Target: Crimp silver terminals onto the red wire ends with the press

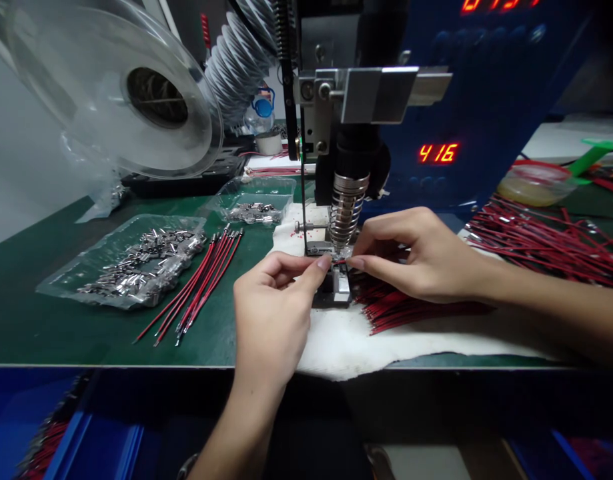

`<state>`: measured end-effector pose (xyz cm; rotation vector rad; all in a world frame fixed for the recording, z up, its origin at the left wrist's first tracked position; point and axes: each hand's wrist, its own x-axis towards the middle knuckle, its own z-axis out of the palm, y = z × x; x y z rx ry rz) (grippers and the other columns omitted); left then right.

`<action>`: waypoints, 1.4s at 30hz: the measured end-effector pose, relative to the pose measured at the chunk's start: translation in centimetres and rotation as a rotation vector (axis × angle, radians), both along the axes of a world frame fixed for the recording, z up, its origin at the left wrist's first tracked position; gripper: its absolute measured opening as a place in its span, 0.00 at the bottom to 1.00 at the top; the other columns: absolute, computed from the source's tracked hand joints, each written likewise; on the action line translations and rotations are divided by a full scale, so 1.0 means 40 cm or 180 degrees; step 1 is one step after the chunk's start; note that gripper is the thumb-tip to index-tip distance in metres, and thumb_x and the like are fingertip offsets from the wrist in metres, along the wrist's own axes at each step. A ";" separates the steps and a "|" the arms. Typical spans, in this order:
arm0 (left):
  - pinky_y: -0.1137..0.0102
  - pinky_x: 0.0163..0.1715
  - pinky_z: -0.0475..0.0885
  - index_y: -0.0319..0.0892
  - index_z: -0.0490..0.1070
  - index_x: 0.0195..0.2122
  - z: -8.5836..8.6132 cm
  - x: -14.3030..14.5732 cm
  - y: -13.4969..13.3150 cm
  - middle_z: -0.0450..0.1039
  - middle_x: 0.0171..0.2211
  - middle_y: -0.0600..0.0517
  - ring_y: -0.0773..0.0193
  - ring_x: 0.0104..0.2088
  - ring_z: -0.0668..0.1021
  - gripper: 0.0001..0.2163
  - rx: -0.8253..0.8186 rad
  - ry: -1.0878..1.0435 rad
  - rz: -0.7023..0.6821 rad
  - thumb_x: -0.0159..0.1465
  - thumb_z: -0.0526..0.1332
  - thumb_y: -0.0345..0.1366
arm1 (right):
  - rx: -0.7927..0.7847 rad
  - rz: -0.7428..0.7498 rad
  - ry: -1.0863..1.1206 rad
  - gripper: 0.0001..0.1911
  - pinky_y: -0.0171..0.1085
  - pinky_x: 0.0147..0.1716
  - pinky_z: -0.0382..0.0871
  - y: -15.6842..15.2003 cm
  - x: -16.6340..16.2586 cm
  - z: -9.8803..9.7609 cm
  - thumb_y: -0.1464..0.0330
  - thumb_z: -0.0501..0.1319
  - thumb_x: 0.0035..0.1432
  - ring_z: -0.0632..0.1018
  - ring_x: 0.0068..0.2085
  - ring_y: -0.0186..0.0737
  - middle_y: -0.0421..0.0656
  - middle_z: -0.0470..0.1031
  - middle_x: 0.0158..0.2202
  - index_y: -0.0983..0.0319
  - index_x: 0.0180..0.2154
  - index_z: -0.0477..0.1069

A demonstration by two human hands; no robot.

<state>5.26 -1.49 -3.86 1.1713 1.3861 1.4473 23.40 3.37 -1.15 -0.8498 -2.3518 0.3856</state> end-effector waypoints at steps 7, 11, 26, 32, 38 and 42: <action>0.80 0.15 0.57 0.39 0.76 0.26 0.001 0.001 0.000 0.62 0.13 0.59 0.78 0.13 0.59 0.08 -0.0008 0.0049 0.0038 0.54 0.71 0.38 | 0.0114 -0.0165 -0.0001 0.07 0.32 0.23 0.60 -0.012 -0.008 0.002 0.71 0.61 0.57 0.68 0.22 0.29 0.39 0.72 0.23 0.65 0.27 0.74; 0.80 0.16 0.59 0.40 0.77 0.27 -0.004 -0.001 0.004 0.62 0.13 0.59 0.78 0.13 0.59 0.08 0.0028 0.0057 0.0031 0.54 0.71 0.39 | 0.0037 -0.0290 0.0001 0.07 0.32 0.23 0.59 -0.015 -0.010 -0.001 0.70 0.61 0.57 0.67 0.22 0.29 0.38 0.72 0.22 0.65 0.28 0.74; 0.80 0.16 0.60 0.39 0.77 0.28 -0.008 -0.003 0.004 0.62 0.13 0.59 0.77 0.13 0.59 0.09 0.0056 0.0038 0.0009 0.54 0.71 0.39 | -0.0210 -0.0481 0.0036 0.08 0.31 0.21 0.59 -0.023 -0.014 0.001 0.69 0.61 0.57 0.67 0.21 0.28 0.37 0.72 0.21 0.64 0.27 0.75; 0.79 0.17 0.60 0.40 0.77 0.28 -0.009 -0.004 0.003 0.63 0.13 0.59 0.78 0.13 0.60 0.08 0.0050 0.0059 -0.0003 0.55 0.71 0.39 | -0.0199 -0.0481 0.0054 0.08 0.31 0.21 0.59 -0.023 -0.014 -0.002 0.69 0.61 0.57 0.67 0.21 0.28 0.37 0.72 0.22 0.64 0.27 0.75; 0.79 0.19 0.62 0.41 0.77 0.28 -0.014 -0.006 0.003 0.63 0.14 0.59 0.77 0.13 0.60 0.08 0.0093 0.0056 -0.0029 0.55 0.70 0.40 | -0.0077 -0.0455 0.0128 0.08 0.30 0.21 0.58 -0.023 -0.017 -0.003 0.70 0.62 0.56 0.67 0.21 0.27 0.37 0.72 0.21 0.65 0.26 0.75; 0.79 0.19 0.62 0.41 0.77 0.28 -0.013 -0.007 0.002 0.63 0.14 0.59 0.77 0.13 0.59 0.08 0.0078 0.0043 -0.0032 0.55 0.70 0.39 | -0.0080 -0.0446 0.0112 0.07 0.30 0.22 0.59 -0.025 -0.015 -0.005 0.71 0.62 0.56 0.68 0.22 0.27 0.38 0.73 0.22 0.65 0.27 0.75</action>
